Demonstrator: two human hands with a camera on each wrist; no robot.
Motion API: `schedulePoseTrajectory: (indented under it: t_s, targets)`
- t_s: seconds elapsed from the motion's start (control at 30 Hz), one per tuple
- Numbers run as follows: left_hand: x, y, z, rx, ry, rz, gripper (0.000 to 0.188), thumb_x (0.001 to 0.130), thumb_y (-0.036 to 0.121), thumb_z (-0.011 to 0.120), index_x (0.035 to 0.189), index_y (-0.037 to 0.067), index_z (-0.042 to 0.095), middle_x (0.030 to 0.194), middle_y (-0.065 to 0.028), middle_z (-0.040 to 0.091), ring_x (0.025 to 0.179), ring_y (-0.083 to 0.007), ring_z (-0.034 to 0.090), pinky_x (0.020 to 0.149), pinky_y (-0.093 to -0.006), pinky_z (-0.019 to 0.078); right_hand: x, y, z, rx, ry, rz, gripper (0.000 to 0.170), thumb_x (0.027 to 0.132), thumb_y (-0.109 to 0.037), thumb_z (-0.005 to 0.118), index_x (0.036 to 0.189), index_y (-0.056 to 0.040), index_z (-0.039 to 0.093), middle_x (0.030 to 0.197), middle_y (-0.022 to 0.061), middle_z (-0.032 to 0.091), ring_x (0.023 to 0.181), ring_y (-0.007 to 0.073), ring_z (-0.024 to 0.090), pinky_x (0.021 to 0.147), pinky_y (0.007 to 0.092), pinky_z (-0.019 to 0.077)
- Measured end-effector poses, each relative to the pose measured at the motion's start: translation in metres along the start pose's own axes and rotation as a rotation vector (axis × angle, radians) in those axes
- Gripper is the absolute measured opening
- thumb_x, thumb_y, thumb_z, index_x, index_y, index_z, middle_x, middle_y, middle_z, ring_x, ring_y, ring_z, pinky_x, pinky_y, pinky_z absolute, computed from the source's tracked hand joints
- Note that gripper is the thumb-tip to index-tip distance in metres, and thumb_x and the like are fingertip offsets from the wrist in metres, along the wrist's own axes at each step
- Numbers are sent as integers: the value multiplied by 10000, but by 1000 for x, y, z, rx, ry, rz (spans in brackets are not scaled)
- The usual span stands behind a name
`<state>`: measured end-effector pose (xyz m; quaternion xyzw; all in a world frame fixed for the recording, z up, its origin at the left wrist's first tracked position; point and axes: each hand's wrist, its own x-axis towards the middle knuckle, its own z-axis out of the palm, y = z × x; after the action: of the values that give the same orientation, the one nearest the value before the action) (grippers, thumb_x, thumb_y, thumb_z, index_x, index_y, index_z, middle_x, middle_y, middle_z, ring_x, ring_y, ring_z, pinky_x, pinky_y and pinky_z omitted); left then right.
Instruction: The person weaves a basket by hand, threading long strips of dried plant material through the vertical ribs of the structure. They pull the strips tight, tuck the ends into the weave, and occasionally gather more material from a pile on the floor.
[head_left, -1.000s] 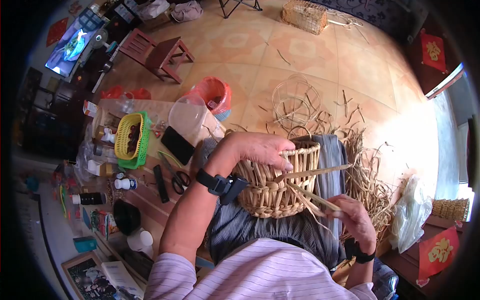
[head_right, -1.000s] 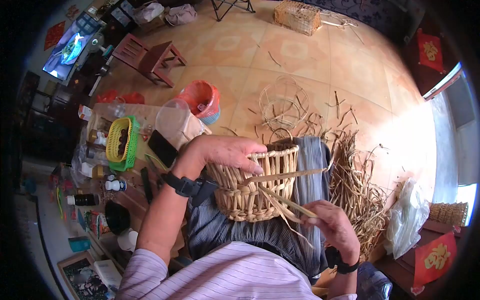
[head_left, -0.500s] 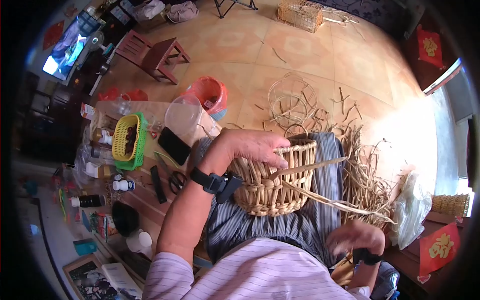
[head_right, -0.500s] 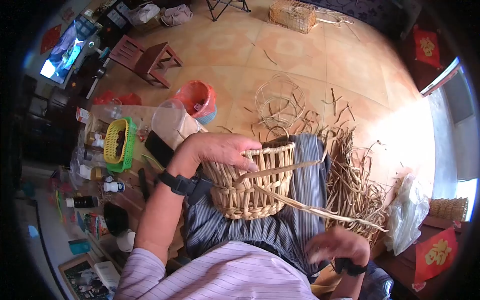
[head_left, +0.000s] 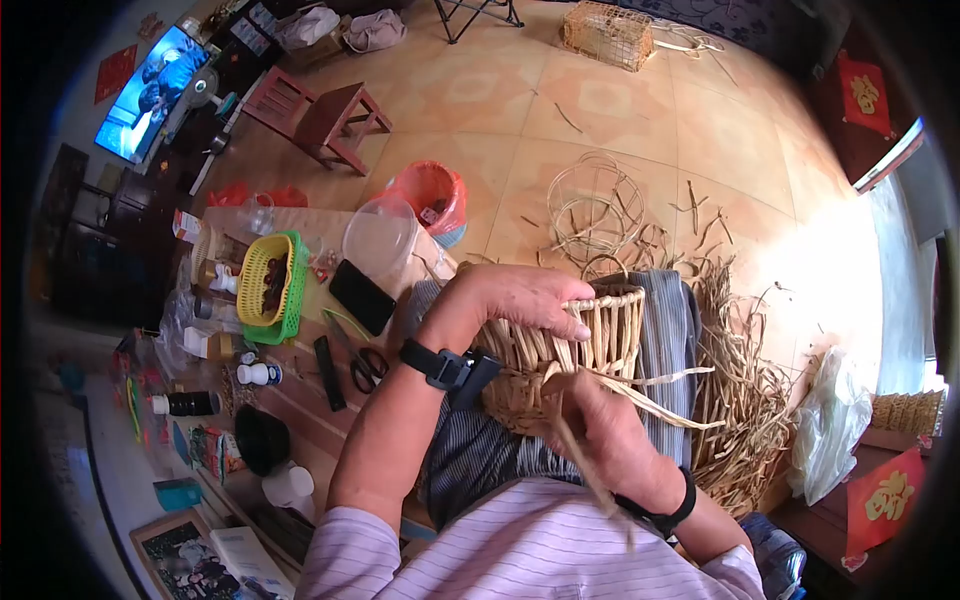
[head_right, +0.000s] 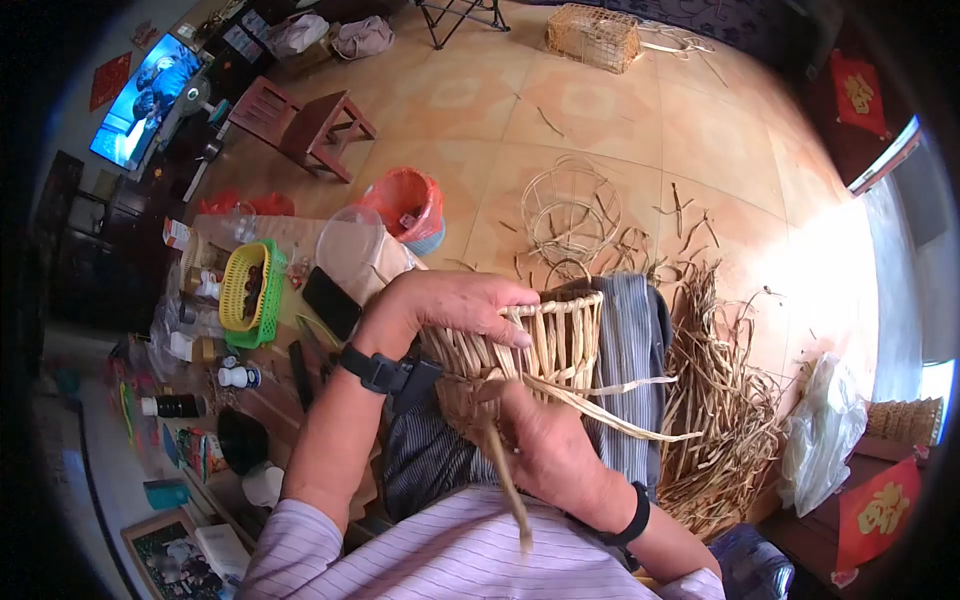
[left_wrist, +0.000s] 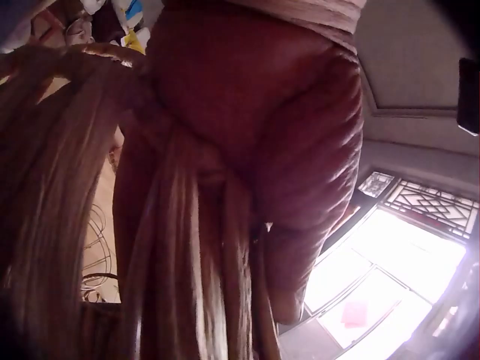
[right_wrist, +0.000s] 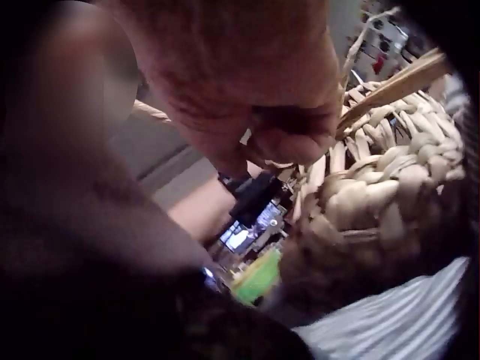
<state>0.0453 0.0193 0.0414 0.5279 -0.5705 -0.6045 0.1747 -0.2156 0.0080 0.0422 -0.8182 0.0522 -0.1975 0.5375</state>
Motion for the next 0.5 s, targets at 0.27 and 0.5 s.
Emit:
schedulePoseTrajectory:
  t_s: [0.27,0.5]
  targets:
    - [1,-3,1,-42,-15,-12,444,1022,314,730,1324,-2,655,1177,-86,733,1089,-143,647,973,-343,517,-1,-10,6,-348,-334,-224,255,940,-240,744,1048,-52,611,925,102,605,821,277,717,687,401,597]
    - [0,1,1,-66,-37,-60,436,1035,303,718,1337,-3,650,1195,-84,739,1095,-137,651,974,-343,527,-33,40,-47,-117,-315,50,188,953,-229,772,967,-75,666,878,105,681,867,319,740,736,430,586]
